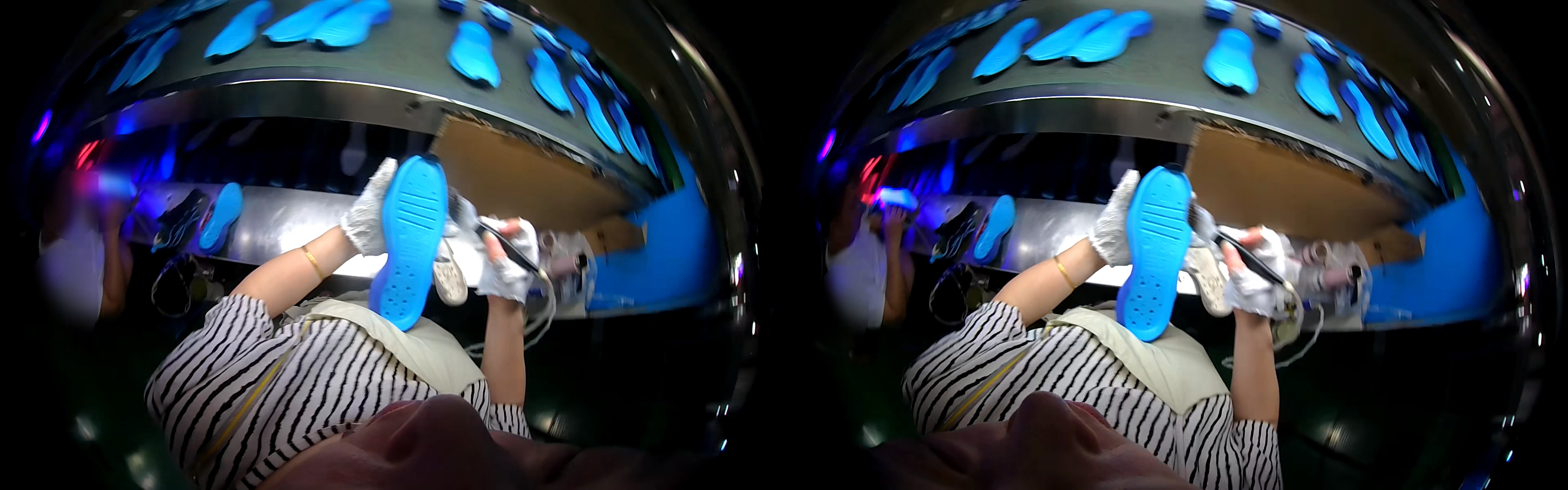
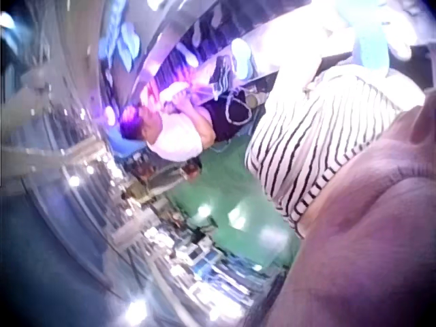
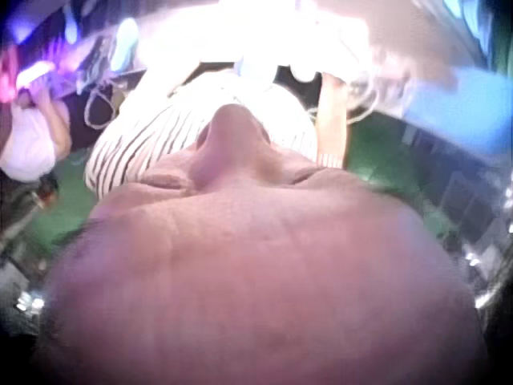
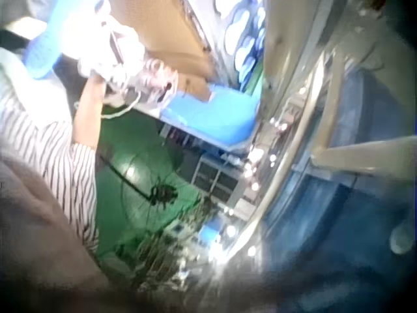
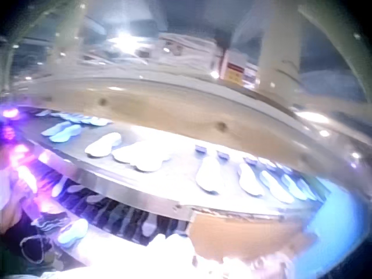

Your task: The person applies a liquid to blue shoe soles using a brush, handling one sole at a time from a conveyor belt and brushing the bottom surface.

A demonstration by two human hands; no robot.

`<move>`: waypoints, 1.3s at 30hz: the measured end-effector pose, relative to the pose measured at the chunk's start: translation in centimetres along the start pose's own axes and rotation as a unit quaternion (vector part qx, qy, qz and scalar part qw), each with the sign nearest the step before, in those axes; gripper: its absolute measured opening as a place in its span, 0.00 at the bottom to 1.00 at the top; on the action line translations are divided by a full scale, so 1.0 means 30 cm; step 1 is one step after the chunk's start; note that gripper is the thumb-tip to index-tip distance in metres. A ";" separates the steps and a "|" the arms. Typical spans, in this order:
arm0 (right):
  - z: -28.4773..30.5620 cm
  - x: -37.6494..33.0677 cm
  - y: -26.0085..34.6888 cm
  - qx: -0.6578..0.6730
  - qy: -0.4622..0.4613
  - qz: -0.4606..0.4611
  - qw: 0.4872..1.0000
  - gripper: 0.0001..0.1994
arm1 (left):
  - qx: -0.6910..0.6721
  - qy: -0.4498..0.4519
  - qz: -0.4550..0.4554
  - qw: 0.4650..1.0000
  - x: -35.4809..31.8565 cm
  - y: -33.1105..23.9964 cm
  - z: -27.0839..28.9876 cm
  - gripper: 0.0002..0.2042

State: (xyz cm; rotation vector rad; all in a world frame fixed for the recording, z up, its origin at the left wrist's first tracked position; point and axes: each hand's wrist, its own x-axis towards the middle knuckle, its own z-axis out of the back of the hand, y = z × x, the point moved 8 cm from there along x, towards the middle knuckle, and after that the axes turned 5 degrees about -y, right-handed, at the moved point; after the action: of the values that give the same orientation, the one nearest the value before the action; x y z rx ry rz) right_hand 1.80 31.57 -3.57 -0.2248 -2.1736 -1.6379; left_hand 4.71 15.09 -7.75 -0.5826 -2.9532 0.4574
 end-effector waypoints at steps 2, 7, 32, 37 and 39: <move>-0.048 0.016 0.009 -0.025 0.038 0.012 0.999 0.12 | -0.030 -0.030 0.002 0.999 0.011 0.019 0.021 0.36; -0.085 0.062 0.046 -0.039 -0.010 0.041 0.998 0.12 | -0.011 -0.052 -0.073 0.996 0.059 0.058 0.008 0.35; -0.194 -0.097 0.079 -0.175 0.153 0.224 0.946 0.10 | 0.006 -0.079 -0.120 0.990 0.057 0.037 0.064 0.38; -0.114 -0.064 -0.056 0.021 0.245 -0.047 0.968 0.08 | 0.021 -0.075 -0.108 0.991 0.021 0.047 0.023 0.40; -0.052 -0.009 -0.101 0.044 0.225 -0.065 0.971 0.08 | 0.083 -0.080 -0.112 0.987 -0.022 0.059 0.010 0.39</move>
State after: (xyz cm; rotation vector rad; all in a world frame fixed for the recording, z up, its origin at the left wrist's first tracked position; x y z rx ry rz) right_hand 1.27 29.22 -6.01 0.2955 -1.9328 -1.4788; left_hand 5.90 16.32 -8.61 -0.2003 -3.0383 0.7479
